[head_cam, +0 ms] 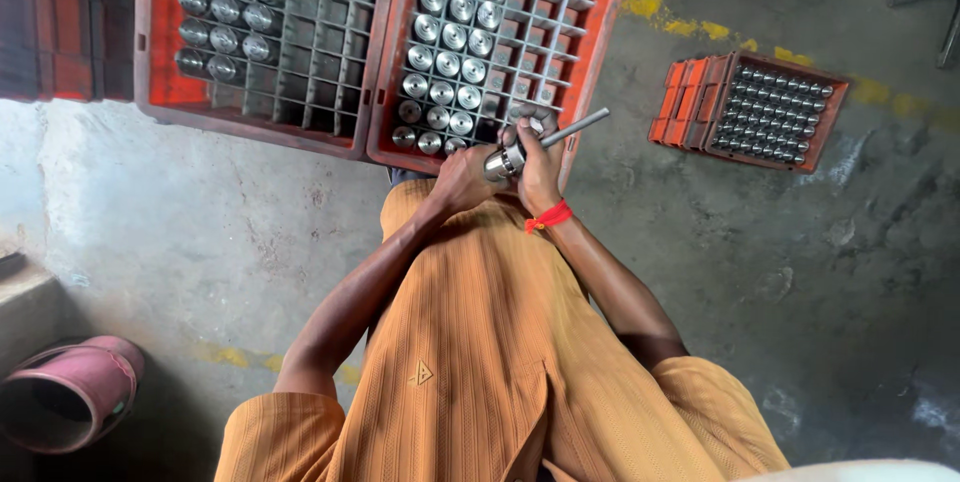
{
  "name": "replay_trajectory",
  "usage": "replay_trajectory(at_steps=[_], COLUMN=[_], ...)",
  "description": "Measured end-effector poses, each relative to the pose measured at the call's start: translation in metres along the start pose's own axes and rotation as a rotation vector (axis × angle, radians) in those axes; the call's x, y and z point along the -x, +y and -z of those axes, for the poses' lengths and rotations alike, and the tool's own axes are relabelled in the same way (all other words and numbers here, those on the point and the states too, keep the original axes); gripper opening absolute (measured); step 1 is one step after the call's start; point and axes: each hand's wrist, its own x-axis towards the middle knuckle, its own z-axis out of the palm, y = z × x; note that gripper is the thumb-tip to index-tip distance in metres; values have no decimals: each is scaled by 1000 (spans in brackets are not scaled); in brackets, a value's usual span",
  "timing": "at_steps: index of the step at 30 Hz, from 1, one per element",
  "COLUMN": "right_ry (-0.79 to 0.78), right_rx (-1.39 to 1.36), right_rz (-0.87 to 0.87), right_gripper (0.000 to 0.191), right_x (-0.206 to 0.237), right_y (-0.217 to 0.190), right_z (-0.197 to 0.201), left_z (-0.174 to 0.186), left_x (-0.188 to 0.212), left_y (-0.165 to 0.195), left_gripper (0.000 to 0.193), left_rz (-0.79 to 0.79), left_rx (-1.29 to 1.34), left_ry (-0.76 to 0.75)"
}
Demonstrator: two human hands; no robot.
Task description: The person transfers small cylindrical metal parts from one orange crate to another, arranging them into a grid. They then move a filled crate to a metal table and continue organizing parts from another crate.
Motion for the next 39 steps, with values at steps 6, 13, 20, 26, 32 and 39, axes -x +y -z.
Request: replay_trajectory(at_steps=[6, 13, 20, 26, 32, 39], right_ry=[-133, 266, 387, 278, 138, 143], right_rx=[87, -145, -146, -536, -607, -45], right_rz=[-105, -72, -56, -74, -361, -261], right_gripper=[13, 17, 14, 27, 39, 35], right_x=[7, -24, -21, -8, -8, -1], right_y=[-11, -39, -30, -30, -18, 24], right_z=[27, 62, 60, 38, 9, -21], left_z=[-25, -7, 20, 137, 261, 290], left_x=[7, 2, -3, 23, 51, 56], left_y=[6, -18, -51, -106, -170, -195], left_gripper=[48, 52, 52, 12, 49, 41], left_rz=[-47, -61, -579, -313, 41, 146], left_rx=[3, -297, -425, -405, -845, -515], left_ry=[5, 122, 302, 610, 862, 635])
